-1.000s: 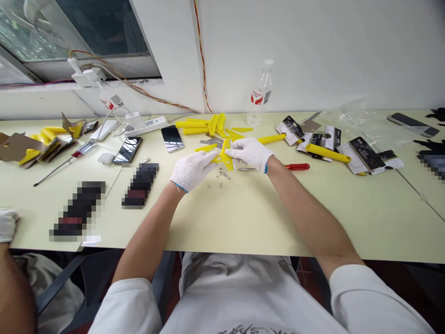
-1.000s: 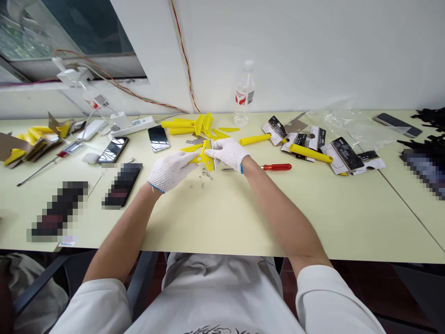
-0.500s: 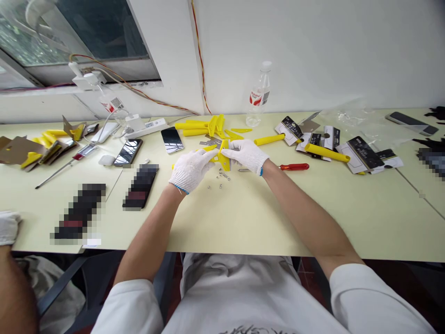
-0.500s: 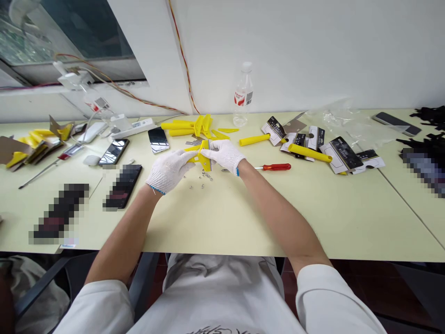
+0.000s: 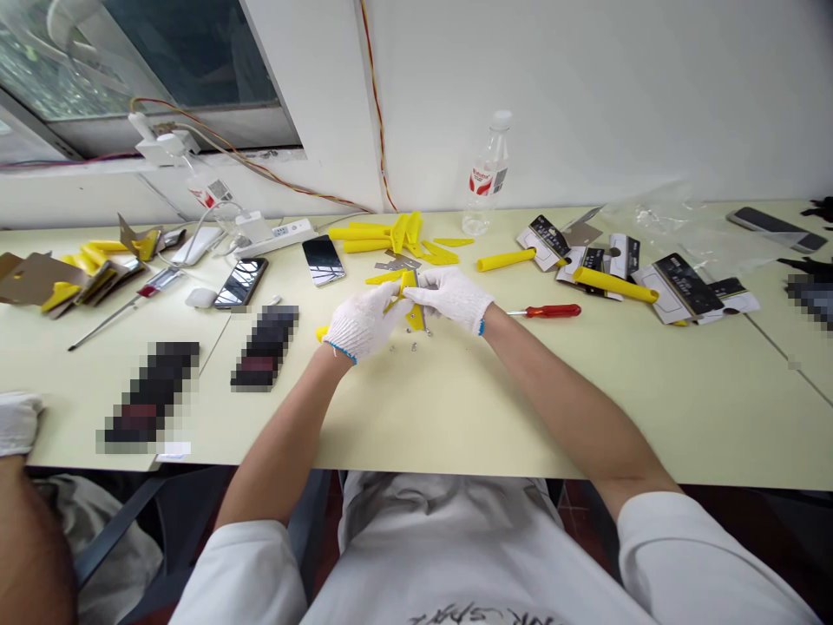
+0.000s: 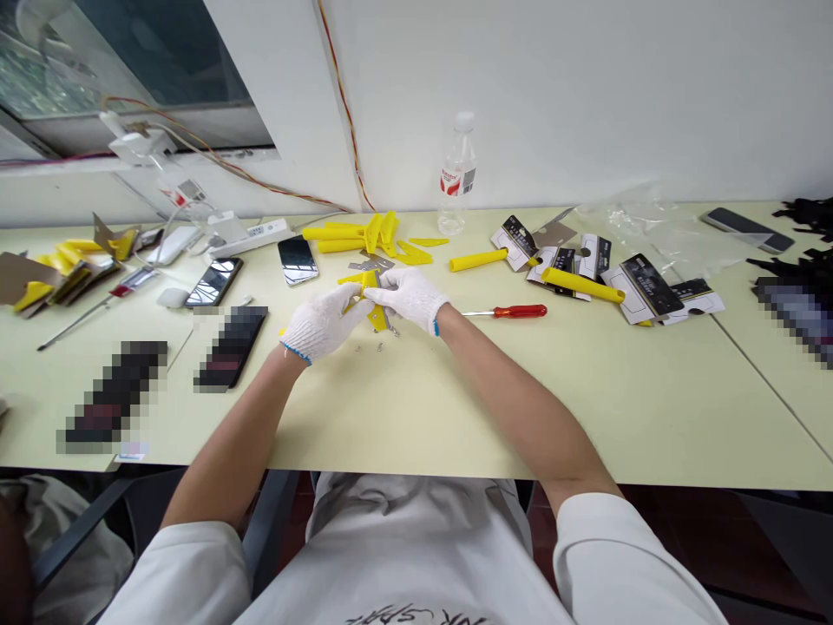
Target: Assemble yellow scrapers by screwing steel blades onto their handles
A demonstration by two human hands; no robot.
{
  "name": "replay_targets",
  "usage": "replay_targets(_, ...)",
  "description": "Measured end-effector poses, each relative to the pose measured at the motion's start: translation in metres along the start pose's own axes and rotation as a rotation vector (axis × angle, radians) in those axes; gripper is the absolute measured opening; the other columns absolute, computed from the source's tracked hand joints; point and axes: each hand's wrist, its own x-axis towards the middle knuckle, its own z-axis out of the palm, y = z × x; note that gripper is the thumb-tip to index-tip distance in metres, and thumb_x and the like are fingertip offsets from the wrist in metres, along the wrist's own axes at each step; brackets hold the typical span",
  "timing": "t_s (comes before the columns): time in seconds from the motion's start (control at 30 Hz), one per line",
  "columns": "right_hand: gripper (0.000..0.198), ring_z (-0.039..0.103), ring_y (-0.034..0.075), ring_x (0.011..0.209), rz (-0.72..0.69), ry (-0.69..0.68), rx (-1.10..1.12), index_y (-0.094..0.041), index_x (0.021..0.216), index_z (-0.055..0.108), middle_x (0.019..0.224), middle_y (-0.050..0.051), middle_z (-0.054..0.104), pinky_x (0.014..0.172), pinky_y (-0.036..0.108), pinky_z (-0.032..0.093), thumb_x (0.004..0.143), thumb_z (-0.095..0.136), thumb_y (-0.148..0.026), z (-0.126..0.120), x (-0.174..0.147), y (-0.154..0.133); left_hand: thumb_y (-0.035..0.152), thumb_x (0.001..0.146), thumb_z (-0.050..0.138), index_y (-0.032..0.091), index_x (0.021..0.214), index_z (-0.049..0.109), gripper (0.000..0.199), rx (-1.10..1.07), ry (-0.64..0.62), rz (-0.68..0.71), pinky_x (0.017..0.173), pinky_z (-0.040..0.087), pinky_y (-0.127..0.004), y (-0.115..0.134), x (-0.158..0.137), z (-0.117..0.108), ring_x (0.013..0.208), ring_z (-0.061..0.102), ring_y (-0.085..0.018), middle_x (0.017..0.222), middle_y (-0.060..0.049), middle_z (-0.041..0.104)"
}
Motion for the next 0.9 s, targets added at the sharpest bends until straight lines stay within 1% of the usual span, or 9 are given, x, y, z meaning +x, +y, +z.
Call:
replay_targets(0.23,0.054,0.054,0.013,0.060,0.030,-0.035,-0.004,-0.023,0.071,0.061,0.065,-0.001,0.063,0.057,0.026,0.048,0.088,0.095,-0.060,-0.006,-0.003,-0.001,0.051,0.112,0.056,0.023,0.098,0.072,0.035,-0.129,-0.039,0.052,0.069,0.043,-0.031,-0.004,0.000,-0.006,0.078,0.066,-0.020,0.085,-0.002,0.072)
replay_targets(0.33,0.056,0.057,0.014,0.061,0.028,-0.055,-0.066,-0.023,0.071,0.060,0.068,0.001,0.066,0.060,0.027,0.048,0.093,0.091,-0.065,-0.007,-0.004,-0.006,0.051,0.112,0.054,0.023,0.097,0.072,0.036,-0.161,-0.040,0.064,0.068,0.044,-0.031,-0.005,0.001,-0.006,0.075,0.065,-0.019,0.085,-0.002,0.072)
replay_targets(0.4,0.053,0.061,0.016,0.064,0.052,-0.036,-0.121,-0.022,0.078,0.065,0.077,0.003,0.072,0.060,0.029,0.048,0.099,0.083,-0.068,-0.010,-0.005,-0.013,0.052,0.111,0.055,0.024,0.098,0.073,0.036,-0.180,-0.037,0.049,0.068,0.044,-0.030,-0.006,0.001,-0.006,0.076,0.066,-0.020,0.086,-0.003,0.073)
replay_targets(0.47,0.049,0.067,0.019,0.069,0.051,0.056,-0.252,-0.022,0.086,0.071,0.086,0.006,0.078,0.063,0.031,0.049,0.105,0.075,-0.067,-0.018,-0.007,-0.020,0.053,0.110,0.056,0.023,0.095,0.071,0.037,-0.186,-0.029,0.018,0.067,0.044,-0.030,-0.007,0.002,-0.008,0.076,0.065,-0.020,0.086,-0.003,0.074)
replay_targets(0.53,0.045,0.071,0.023,0.079,-0.019,0.197,-0.475,-0.021,0.089,0.075,0.091,0.010,0.081,0.071,0.035,0.051,0.108,0.071,-0.061,-0.033,-0.011,-0.025,0.054,0.109,0.057,0.023,0.089,0.068,0.038,-0.194,-0.025,-0.024,0.066,0.041,-0.031,-0.008,0.002,-0.009,0.072,0.062,-0.019,0.082,-0.002,0.071)
replay_targets(0.6,0.036,0.074,0.028,0.091,-0.086,0.309,-0.696,-0.020,0.092,0.079,0.097,0.012,0.084,0.082,0.039,0.053,0.106,0.073,-0.053,-0.051,-0.020,-0.026,0.054,0.108,0.058,0.023,0.085,0.064,0.039,-0.207,-0.021,-0.056,0.064,0.038,-0.032,-0.010,0.003,-0.011,0.068,0.057,-0.018,0.076,-0.001,0.065)
replay_targets(0.63,0.033,0.075,0.030,0.095,-0.078,0.322,-0.781,-0.021,0.095,0.081,0.101,0.012,0.085,0.086,0.041,0.053,0.103,0.075,-0.052,-0.061,-0.025,-0.025,0.053,0.108,0.058,0.023,0.083,0.063,0.040,-0.212,-0.019,-0.064,0.063,0.037,-0.032,-0.011,0.004,-0.012,0.066,0.055,-0.017,0.074,0.000,0.063)
replay_targets(0.77,0.031,0.076,0.035,0.096,0.098,0.233,-0.978,-0.022,0.104,0.086,0.103,0.015,0.086,0.090,0.046,0.055,0.093,0.085,-0.051,-0.090,-0.046,-0.012,0.053,0.108,0.059,0.022,0.080,0.062,0.042,-0.200,0.014,-0.074,0.062,0.036,-0.032,-0.016,0.006,-0.015,0.066,0.053,-0.017,0.073,-0.001,0.062)
replay_targets(0.9,0.033,0.078,0.038,0.107,0.087,0.162,-0.951,-0.021,0.106,0.086,0.110,0.017,0.086,0.093,0.045,0.058,0.088,0.089,-0.049,-0.094,-0.054,0.003,0.054,0.109,0.059,0.020,0.085,0.068,0.043,-0.225,0.016,-0.097,0.062,0.038,-0.031,-0.018,0.007,-0.017,0.068,0.057,-0.017,0.080,-0.003,0.071)
